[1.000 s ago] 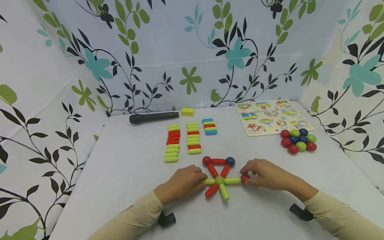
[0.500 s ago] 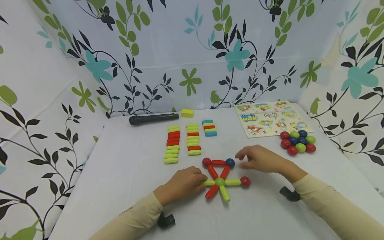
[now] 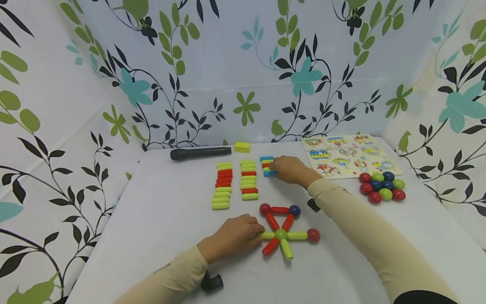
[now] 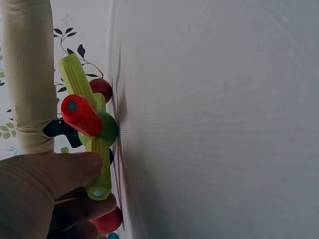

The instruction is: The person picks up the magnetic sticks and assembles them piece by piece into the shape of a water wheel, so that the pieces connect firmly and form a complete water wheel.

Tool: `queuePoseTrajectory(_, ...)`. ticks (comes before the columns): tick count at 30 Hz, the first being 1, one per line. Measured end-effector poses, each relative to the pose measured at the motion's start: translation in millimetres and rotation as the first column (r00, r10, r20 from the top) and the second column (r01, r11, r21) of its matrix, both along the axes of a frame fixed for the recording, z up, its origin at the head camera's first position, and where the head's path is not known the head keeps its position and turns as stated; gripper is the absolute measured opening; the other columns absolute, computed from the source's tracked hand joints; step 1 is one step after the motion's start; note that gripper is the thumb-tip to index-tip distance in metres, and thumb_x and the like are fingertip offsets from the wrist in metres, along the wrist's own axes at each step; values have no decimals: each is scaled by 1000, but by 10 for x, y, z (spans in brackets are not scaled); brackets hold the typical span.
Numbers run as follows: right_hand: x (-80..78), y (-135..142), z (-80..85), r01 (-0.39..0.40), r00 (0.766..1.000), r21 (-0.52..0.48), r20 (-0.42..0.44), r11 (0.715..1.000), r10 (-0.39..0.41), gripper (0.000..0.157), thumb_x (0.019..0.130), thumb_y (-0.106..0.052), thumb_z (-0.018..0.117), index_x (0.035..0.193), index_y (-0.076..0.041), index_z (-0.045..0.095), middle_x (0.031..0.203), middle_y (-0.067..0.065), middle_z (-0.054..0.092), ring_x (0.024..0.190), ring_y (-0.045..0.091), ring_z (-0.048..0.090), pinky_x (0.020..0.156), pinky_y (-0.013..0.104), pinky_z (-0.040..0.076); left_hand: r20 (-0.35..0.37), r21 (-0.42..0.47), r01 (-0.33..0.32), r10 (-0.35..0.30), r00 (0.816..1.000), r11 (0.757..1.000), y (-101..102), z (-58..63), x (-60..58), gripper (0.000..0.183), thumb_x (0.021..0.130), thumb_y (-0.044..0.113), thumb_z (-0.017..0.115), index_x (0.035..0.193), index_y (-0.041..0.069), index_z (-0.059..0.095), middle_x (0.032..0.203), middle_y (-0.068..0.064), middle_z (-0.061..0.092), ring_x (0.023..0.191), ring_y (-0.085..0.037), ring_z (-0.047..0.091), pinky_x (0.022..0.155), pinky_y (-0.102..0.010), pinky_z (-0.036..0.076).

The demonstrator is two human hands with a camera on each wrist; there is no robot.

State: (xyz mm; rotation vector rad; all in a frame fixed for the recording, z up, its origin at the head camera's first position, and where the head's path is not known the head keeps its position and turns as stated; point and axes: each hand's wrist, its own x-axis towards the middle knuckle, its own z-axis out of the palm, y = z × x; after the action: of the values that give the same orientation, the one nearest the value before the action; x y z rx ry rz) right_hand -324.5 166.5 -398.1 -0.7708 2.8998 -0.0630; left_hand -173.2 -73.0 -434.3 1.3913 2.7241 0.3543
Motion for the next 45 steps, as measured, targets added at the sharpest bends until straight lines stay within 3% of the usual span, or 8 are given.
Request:
queuePoseTrajectory(6,-69,-43,-102,29,1000,64,-9,998,-29,23,96,-20,72,118,-13,73,106,4,71,98,22,62,95,42,53,-28,6,-1,1,1000,1000,11,-8,10,28,92,30,78,118,19,76,98,8,71,88,-5,60,72,-13,50)
queuePoseTrajectory(11,-97,-141,-179,78,997,90,9,993,-79,28,97,-31,70,117,-12,72,98,2,69,89,21,59,84,37,54,-30,2,-8,8,1000,1000,0,-20,15,27,91,28,78,116,19,76,97,8,71,89,-5,61,72,-14,51)
queuePoseTrajectory(18,-108,-217,-223,142,990,136,3,980,-144,26,97,-30,69,111,-9,73,85,3,66,80,22,60,71,32,52,-44,10,7,-6,999,1000,-10,-38,2,27,91,29,78,116,19,76,98,8,71,89,-5,62,73,-14,51)
queuePoseTrajectory(22,-45,-166,-156,170,984,74,39,983,-174,22,95,-29,69,103,-9,72,83,3,65,76,21,59,67,31,49,-57,7,15,-14,998,1000,-11,-50,-12,26,91,29,78,115,19,76,97,8,71,87,-5,61,71,-13,50)
queuePoseTrajectory(27,197,66,56,225,967,-131,149,966,-205,18,90,-29,71,91,-11,72,79,1,66,73,20,58,64,31,48,-63,8,24,-23,998,1000,-8,-46,-21,25,92,28,78,115,19,76,96,8,70,86,-5,60,70,-13,50)
queuePoseTrajectory(33,689,445,226,304,930,-310,300,901,-211,17,92,-28,70,88,-12,74,80,2,70,78,20,57,70,32,48,-70,21,29,-27,997,999,-16,-28,-17,24,91,26,78,114,18,77,95,8,71,87,-6,61,71,-15,51)
queuePoseTrajectory(39,1118,652,130,392,876,-336,421,856,-235,15,90,-26,71,87,-11,74,78,0,68,80,19,55,71,32,47,-78,30,33,-30,996,999,-25,-30,-29,24,91,25,78,113,17,76,95,7,70,88,-7,62,72,-17,52)
queuePoseTrajectory(45,1319,696,-52,446,835,-321,485,835,-260,12,87,-22,72,86,-10,73,76,-1,66,78,18,55,68,31,47,-59,48,43,-40,997,998,-10,-49,-40,24,90,24,79,113,16,76,95,6,70,87,-8,62,72,-17,52)
